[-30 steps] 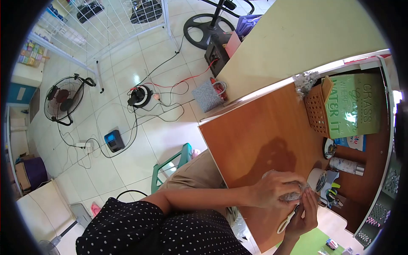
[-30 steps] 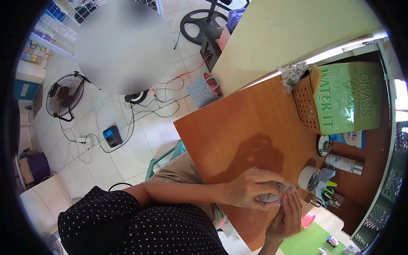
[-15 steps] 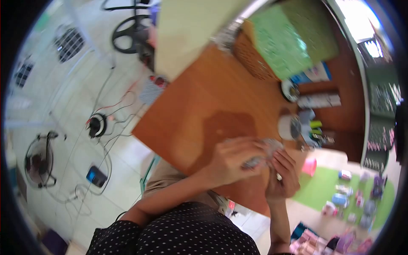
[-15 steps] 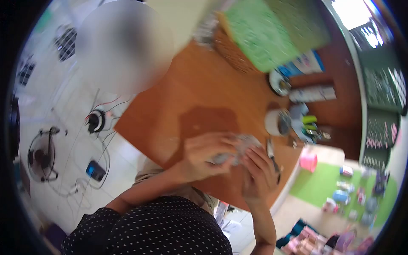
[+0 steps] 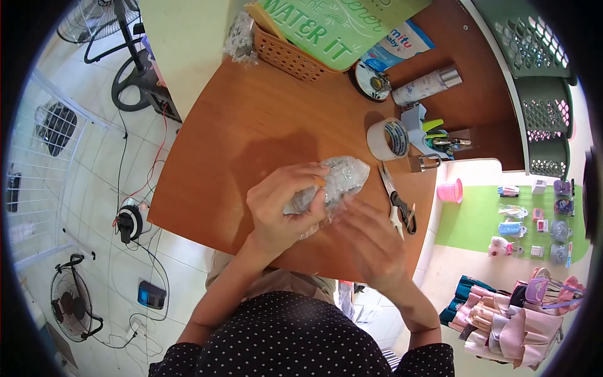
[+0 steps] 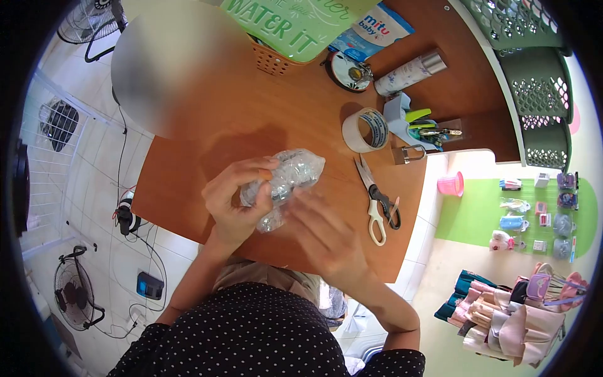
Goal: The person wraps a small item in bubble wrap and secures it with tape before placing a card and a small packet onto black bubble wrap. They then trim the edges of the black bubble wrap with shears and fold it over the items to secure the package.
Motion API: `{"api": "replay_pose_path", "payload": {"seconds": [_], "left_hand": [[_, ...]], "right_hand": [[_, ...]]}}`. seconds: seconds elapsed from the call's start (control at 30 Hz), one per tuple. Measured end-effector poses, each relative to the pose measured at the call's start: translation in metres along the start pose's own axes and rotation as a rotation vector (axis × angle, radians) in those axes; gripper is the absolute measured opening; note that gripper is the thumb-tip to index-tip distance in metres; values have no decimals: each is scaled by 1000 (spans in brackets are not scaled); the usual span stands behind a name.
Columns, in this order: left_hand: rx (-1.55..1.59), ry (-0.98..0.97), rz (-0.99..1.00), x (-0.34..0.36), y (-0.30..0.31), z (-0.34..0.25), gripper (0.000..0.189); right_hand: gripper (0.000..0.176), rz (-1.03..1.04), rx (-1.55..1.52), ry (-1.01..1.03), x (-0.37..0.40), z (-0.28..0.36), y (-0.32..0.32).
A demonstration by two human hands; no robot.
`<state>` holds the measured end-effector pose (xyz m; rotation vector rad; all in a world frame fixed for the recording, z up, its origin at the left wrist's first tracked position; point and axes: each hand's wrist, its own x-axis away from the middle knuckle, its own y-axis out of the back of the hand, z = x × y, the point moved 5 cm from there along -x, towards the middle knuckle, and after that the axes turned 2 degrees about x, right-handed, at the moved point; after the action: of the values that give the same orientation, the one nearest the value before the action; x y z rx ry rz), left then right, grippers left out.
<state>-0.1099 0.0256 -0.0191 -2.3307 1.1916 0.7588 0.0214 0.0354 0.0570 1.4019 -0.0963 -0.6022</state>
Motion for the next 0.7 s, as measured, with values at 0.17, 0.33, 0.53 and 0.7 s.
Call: {"api": "replay_pose_path", "payload": {"seconds": [0.17, 0.33, 0.53, 0.7], "left_hand": [[19, -2, 3, 1, 0, 1, 14], [-11, -7, 25, 1, 0, 0, 14], [-5, 5, 30, 2, -1, 1, 14], [-28, -8, 32, 3, -3, 1, 14]], "right_hand": [[23, -44, -42, -10, 21, 4, -24], [29, -395, -95, -150, 14, -13, -18], [34, -472, 134, 31, 20, -22, -41], [34, -506, 36, 84, 34, -35, -53]]}}
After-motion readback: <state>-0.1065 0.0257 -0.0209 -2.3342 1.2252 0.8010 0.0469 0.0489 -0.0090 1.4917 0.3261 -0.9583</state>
